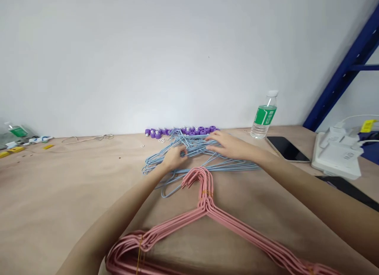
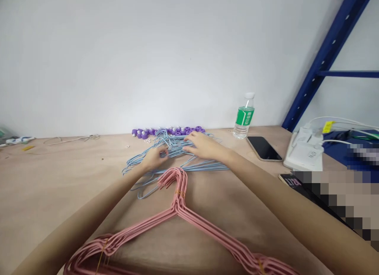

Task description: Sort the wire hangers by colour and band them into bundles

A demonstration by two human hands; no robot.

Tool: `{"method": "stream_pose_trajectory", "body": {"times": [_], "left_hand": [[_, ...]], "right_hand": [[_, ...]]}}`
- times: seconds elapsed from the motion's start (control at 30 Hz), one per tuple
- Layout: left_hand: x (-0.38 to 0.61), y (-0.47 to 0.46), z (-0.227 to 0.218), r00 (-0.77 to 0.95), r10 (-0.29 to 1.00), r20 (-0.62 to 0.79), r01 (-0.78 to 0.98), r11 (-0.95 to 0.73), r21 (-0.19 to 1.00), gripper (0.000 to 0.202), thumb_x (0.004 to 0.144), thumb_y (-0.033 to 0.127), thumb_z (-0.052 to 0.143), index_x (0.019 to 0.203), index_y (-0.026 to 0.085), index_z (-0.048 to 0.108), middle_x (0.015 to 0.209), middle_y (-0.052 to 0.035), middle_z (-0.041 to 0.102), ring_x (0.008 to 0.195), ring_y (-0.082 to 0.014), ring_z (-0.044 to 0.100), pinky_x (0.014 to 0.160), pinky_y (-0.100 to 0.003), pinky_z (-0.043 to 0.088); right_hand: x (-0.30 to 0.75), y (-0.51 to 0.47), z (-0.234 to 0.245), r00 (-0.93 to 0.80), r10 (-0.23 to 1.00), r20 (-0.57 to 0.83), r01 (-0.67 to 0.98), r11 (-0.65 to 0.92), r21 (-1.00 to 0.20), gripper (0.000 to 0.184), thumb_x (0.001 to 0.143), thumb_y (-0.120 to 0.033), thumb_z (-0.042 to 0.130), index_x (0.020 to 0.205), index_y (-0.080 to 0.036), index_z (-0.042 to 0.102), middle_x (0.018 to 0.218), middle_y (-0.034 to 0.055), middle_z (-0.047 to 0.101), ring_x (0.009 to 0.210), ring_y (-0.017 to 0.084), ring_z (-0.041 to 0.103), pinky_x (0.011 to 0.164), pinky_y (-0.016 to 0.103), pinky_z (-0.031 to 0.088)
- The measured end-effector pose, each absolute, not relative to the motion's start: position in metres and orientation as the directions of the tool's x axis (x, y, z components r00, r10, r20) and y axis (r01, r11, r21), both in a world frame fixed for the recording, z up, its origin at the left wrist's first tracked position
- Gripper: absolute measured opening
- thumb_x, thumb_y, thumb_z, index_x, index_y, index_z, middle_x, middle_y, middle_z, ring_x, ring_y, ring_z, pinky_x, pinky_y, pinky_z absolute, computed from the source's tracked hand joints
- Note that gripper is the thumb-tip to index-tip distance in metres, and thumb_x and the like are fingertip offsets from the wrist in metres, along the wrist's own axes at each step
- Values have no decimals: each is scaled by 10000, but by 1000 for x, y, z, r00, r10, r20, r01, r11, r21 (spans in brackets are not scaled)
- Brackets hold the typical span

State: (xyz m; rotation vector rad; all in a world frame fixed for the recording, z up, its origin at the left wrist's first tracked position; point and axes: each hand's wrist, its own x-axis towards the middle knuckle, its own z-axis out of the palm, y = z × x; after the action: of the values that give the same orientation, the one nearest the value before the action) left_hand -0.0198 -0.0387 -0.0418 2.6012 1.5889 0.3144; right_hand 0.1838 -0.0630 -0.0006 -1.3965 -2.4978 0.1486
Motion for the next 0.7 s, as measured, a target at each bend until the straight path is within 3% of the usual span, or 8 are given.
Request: {"method": "stream_pose_trajectory", "body": {"times": [0.1, 0.17, 0.23, 0.33, 0.43, 0.57, 0.7], "left_hand": [[-24, -51, -43, 494, 859, 131, 823, -511, 247, 48, 719, 204, 632, 722, 156, 632, 986, -47, 631, 949, -180, 570, 835, -284, 450], [-27, -57, -44, 508, 852, 129, 806, -522, 277, 67, 734, 219, 606, 701, 181, 649, 954, -40, 649, 1002, -192, 554, 835, -270, 448], [-30, -59, -44, 479, 866, 147, 817, -500, 287, 122, 767, 201, 553, 707, 186, 658, 928, -45, 658, 1024, -202, 546, 842, -281, 446], [-35, -52, -41, 361, 905, 225, 868, -414, 273, 159, 800, 172, 493, 790, 160, 651, 977, -79, 637, 992, -213, 552, 886, -336, 417], [-41, -35, -36, 221, 932, 288, 914, -301, 271, 160, 809, 193, 507, 900, 123, 618, 1017, -115, 604, 1020, -239, 524, 917, -410, 382], [-50, -5, -32, 103, 960, 262, 931, -185, 314, 142, 825, 236, 531, 868, 113, 587, 909, -61, 605, 884, -183, 568, 817, -389, 450], [-59, 19, -32, 20, 964, 266, 921, -122, 371, 230, 842, 286, 518, 1000, 120, 542, 1023, -71, 561, 924, -186, 548, 804, -396, 462]], "right_hand": [[167, -11, -11, -463, 867, 184, 850, 493, -185, 443, 775, -193, 563, 1198, -73, 512, 1248, 197, 478, 1168, 294, 425, 937, 421, 354], [160, 10, -24, -510, 848, 143, 828, 529, -188, 433, 689, -160, 656, 1114, -118, 591, 1173, 167, 553, 1103, 293, 491, 898, 396, 394], [157, 20, -35, -568, 814, 119, 790, 580, -200, 310, 658, -146, 682, 967, -163, 671, 1070, 117, 624, 1016, 256, 555, 867, 339, 417], [160, 25, -41, -617, 774, 142, 741, 632, -227, 145, 708, -151, 633, 830, -176, 707, 1044, 90, 641, 984, 225, 568, 840, 291, 415], [164, 24, -42, -630, 762, 149, 715, 644, -272, 172, 779, -176, 552, 853, -169, 706, 899, 66, 684, 816, 183, 609, 718, 252, 433], [167, 19, -43, -608, 774, 176, 706, 629, -325, 210, 809, -183, 500, 884, -163, 695, 767, 43, 690, 666, 153, 595, 633, 229, 412], [167, 15, -41, -551, 800, 236, 715, 599, -361, 193, 795, -157, 488, 825, -150, 678, 752, 50, 675, 655, 149, 576, 623, 225, 393]]}}
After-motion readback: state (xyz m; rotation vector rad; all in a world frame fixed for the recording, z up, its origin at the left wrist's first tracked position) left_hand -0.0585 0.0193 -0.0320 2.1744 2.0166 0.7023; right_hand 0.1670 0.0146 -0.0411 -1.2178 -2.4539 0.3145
